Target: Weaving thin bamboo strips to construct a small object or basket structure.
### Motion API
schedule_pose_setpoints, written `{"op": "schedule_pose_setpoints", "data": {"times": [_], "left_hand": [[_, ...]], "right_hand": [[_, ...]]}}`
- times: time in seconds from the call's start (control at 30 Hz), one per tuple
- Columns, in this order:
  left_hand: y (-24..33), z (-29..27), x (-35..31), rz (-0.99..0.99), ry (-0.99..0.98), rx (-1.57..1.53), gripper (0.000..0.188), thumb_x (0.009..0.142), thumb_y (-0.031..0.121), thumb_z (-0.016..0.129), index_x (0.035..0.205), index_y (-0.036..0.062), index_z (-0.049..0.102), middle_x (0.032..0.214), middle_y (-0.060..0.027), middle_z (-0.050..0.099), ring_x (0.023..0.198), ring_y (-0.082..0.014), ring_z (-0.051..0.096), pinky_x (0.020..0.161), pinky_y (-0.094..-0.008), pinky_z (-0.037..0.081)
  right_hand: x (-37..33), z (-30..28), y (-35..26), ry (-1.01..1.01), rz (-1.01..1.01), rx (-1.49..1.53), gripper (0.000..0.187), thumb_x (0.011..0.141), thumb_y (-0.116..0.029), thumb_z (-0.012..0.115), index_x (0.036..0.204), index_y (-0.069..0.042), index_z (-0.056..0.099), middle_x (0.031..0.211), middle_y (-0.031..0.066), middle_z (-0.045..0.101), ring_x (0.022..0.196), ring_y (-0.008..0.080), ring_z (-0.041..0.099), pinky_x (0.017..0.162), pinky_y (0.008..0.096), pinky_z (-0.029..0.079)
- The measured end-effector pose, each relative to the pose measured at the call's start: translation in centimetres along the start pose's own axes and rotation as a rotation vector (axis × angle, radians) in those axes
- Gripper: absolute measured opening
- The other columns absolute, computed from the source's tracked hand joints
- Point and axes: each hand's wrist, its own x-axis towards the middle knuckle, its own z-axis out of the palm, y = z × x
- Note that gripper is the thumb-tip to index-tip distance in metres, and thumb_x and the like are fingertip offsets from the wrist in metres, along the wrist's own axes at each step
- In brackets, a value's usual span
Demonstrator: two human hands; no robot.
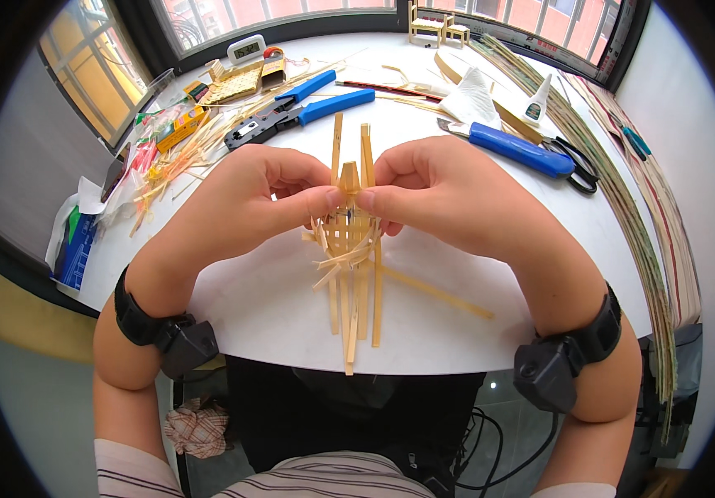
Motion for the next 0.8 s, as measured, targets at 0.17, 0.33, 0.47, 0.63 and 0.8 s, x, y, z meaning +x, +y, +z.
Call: {"op": "schedule_pose_setpoints", "data": {"times": [0.17,0.33,0.47,0.63,0.8], "left_hand": [[0.22,-0.23,-0.07,0.005,-0.007,-0.001,0.023,0.099,0.019,0.071,0.105,-0.0023,0.077,0.086,-0.0021,0.073,0.077,-0.0060,0.062,0.072,-0.0237,0.051],[0.12,-0.23,-0.15,0.039,0.005,0.029,0.023,0.099,0.020,0.071,0.103,-0.0022,0.077,0.085,-0.0020,0.073,0.077,-0.0065,0.062,0.073,-0.0240,0.051],[0.34,-0.26,-0.09,-0.014,0.015,-0.007,0.023,0.099,0.019,0.071,0.104,-0.0019,0.077,0.085,-0.0022,0.073,0.078,-0.0067,0.063,0.074,-0.0242,0.052],[0.06,-0.03,-0.17,0.021,0.024,0.000,0.024,0.100,0.020,0.070,0.105,-0.0025,0.077,0.086,-0.0027,0.073,0.076,-0.0068,0.063,0.071,-0.0234,0.052],[-0.01,-0.15,-0.08,0.006,0.001,-0.015,0.025,0.100,0.020,0.070,0.106,-0.0032,0.076,0.086,-0.0029,0.073,0.076,-0.0068,0.064,0.071,-0.0234,0.053]], "right_hand": [[0.00,0.49,0.33,0.053,-0.056,0.006,0.026,0.098,-0.018,0.070,0.106,0.006,0.073,0.092,0.0080,0.074,0.083,0.0117,0.068,0.079,0.0270,0.056],[0.02,0.57,0.32,0.087,-0.110,-0.136,0.025,0.097,-0.020,0.071,0.104,0.004,0.073,0.091,0.0074,0.074,0.084,0.0111,0.067,0.080,0.0278,0.056],[0.14,0.68,0.29,0.127,-0.119,-0.153,0.025,0.098,-0.022,0.071,0.098,0.003,0.072,0.088,0.0071,0.074,0.083,0.0107,0.067,0.078,0.0278,0.055],[0.06,0.78,0.31,0.153,-0.093,-0.177,0.026,0.098,-0.024,0.071,0.095,0.002,0.071,0.084,0.0066,0.073,0.082,0.0105,0.066,0.077,0.0273,0.054],[0.17,0.97,0.53,0.173,-0.194,-0.195,0.025,0.098,-0.023,0.070,0.095,0.002,0.071,0.084,0.0054,0.072,0.081,0.0117,0.065,0.078,0.0291,0.053]]}}
